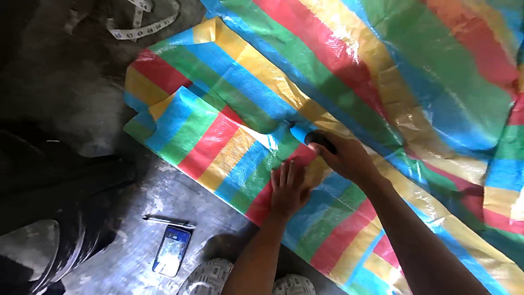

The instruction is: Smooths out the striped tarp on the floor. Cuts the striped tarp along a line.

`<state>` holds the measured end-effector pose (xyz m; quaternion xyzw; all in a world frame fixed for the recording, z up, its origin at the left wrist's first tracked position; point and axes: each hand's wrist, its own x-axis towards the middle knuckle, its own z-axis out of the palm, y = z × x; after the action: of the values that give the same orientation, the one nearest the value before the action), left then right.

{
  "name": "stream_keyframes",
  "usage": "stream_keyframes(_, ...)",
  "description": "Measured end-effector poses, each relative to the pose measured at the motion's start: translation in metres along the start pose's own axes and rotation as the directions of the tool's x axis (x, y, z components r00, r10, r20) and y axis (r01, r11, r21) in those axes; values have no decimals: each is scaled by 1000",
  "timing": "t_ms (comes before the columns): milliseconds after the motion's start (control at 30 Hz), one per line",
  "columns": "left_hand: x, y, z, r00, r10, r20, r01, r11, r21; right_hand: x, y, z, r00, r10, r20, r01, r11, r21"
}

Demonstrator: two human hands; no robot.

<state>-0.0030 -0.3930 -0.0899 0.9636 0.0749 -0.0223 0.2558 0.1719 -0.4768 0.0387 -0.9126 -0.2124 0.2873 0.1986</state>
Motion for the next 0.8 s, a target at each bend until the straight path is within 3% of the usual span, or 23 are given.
stream_keyframes(167,2,-1,3,1000,-3,-15,2,999,-35,9,8,5,999,20,39,-22,999,49)
stream_keyframes(367,1,-1,0,996,-18,91,27,995,-92,4,11,14,997,29,75,-37,993,114)
stream_keyframes(500,12,2,-51,953,-84,291,183,926,-330,3,3,8,997,44,58,-50,992,116)
stream_keyframes(533,14,-1,-67,954,-127,272,220,911,-348,3,2,6,997,47,55,-53,993,110)
stream_keyframes(600,13,-26,-88,967,-250,43,253,937,-241,3,-1,3,996,66,60,-72,993,95)
stream_keyframes(667,12,-71,-103,913,-384,-137,374,923,-93,3,-8,2,991,108,78,-115,989,98)
stream_keyframes(800,17,-142,-114,797,-582,-158,584,811,-40,1,-4,3,994,93,64,-100,989,108)
